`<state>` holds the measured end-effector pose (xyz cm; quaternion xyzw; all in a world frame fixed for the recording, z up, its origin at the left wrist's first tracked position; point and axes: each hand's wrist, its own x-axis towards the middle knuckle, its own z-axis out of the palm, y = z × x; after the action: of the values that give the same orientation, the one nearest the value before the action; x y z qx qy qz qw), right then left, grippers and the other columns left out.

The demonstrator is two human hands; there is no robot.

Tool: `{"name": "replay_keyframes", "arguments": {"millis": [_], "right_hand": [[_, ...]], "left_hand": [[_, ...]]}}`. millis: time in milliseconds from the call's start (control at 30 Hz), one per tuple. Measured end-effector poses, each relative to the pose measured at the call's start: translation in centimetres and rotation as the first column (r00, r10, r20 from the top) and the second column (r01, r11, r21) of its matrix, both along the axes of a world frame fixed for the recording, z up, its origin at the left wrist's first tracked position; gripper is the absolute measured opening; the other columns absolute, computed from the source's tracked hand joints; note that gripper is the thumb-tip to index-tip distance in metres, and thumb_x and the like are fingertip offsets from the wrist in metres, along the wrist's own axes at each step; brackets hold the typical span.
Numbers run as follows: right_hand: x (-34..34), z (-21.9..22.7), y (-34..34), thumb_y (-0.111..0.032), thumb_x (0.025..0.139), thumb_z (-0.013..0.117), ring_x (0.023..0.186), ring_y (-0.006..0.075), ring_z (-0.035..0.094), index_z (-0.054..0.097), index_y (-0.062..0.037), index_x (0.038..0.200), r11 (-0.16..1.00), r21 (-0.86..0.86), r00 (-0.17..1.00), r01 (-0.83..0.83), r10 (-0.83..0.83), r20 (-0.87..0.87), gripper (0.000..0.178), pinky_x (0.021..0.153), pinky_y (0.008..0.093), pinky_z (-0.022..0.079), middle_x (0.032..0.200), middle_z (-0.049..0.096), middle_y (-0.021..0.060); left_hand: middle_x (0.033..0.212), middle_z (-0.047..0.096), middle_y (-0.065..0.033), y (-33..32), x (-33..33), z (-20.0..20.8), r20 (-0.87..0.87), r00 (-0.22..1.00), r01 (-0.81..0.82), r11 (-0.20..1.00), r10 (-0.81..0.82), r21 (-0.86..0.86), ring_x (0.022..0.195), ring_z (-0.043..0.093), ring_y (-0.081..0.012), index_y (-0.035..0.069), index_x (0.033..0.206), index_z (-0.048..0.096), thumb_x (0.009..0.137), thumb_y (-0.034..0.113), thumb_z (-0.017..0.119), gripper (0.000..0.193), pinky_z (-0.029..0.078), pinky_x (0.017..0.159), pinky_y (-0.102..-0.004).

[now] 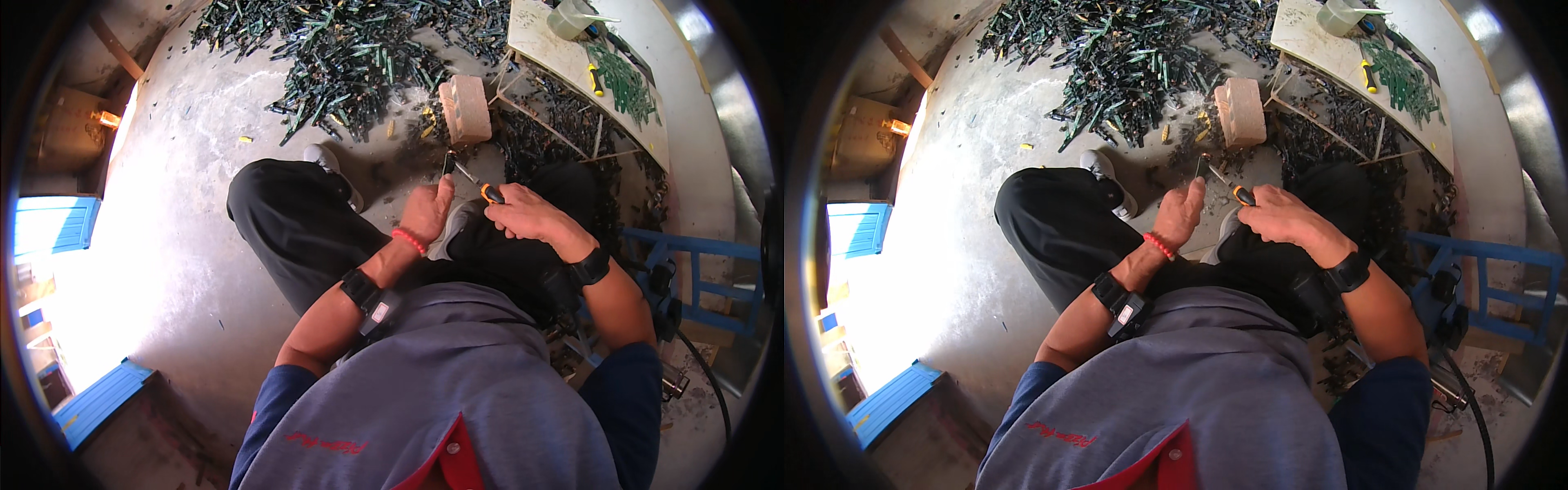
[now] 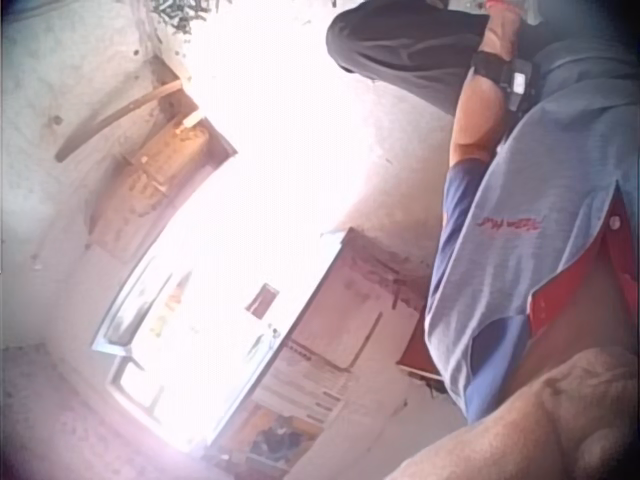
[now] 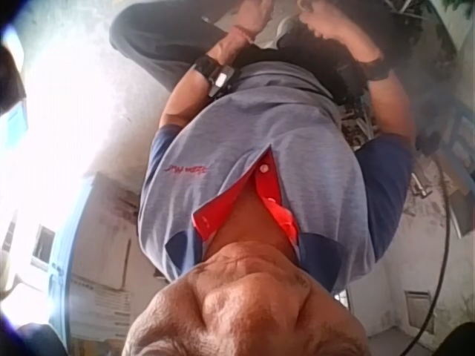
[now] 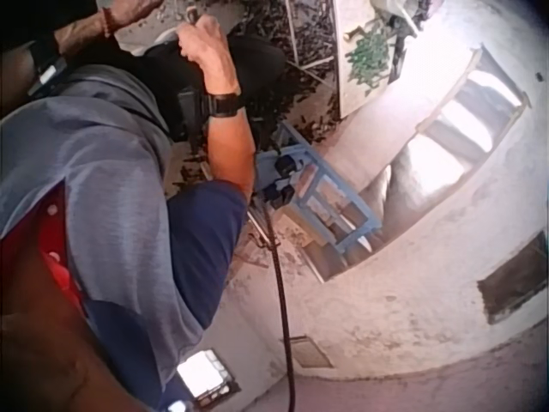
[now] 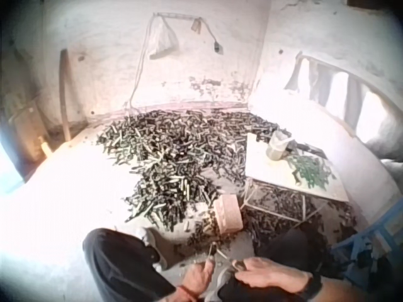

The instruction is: The person sits on the floor and uses pliers and a screwdriver to remove components from green circuit boards. They repeatedly strip parts off the boards and place the removed pieces into a pile on the floor.

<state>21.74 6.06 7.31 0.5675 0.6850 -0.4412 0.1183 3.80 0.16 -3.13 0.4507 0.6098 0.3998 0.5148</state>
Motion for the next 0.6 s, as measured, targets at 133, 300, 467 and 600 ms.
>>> {"name": "replay_keyframes", "arguments": {"millis": [133,300,467,600], "right_hand": [[-0.1,-0.1,-0.3,-0.022,0.084,0.054,0.052,0.0112,0.051,0.048,-0.0035,0.075,0.999,0.029,1.000,-0.029,0.030,-0.009,0.021,0.045,0.0278,0.040,0.065,0.054,0.0047],[0.3,-0.3,-1.4,-0.018,0.084,0.056,0.052,0.0110,0.051,0.053,-0.0041,0.081,0.864,-0.436,0.891,0.252,-0.383,-0.245,0.014,0.043,0.0271,0.040,0.066,0.054,0.0030],[0.4,-0.2,-2.6,-0.017,0.085,0.056,0.053,0.0110,0.051,0.055,-0.0041,0.081,0.790,-0.547,0.789,0.277,-0.512,-0.339,0.014,0.043,0.0262,0.040,0.066,0.053,0.0020],[1.3,-0.3,-1.9,-0.020,0.086,0.054,0.057,0.0177,0.054,0.054,-0.0016,0.076,0.968,-0.194,0.955,0.160,-0.202,-0.217,0.020,0.048,0.0316,0.042,0.067,0.056,0.0080]], "left_hand": [[0.052,0.041,-0.0124,-0.1,0.1,-1.2,0.103,0.994,-0.028,1.000,0.027,0.011,0.048,0.042,-0.0212,0.000,0.063,0.048,0.099,0.051,0.041,0.063,0.034,0.050,-0.0407],[0.053,0.029,0.0064,-0.5,-1.3,2.7,0.631,0.766,0.131,0.929,0.126,-0.345,0.043,0.023,-0.0066,0.018,0.059,0.032,0.099,0.049,0.045,0.052,0.017,0.041,-0.0277],[0.052,0.026,0.0058,-0.5,-2.1,2.5,0.670,0.738,0.190,0.930,0.075,-0.314,0.042,0.021,-0.0075,0.018,0.060,0.029,0.098,0.051,0.045,0.053,0.015,0.041,-0.0269],[0.050,0.034,0.0024,-0.2,-1.7,3.2,0.549,0.836,0.186,0.948,-0.013,-0.260,0.042,0.028,-0.0103,0.014,0.059,0.039,0.097,0.055,0.039,0.056,0.021,0.043,-0.0285]]}}
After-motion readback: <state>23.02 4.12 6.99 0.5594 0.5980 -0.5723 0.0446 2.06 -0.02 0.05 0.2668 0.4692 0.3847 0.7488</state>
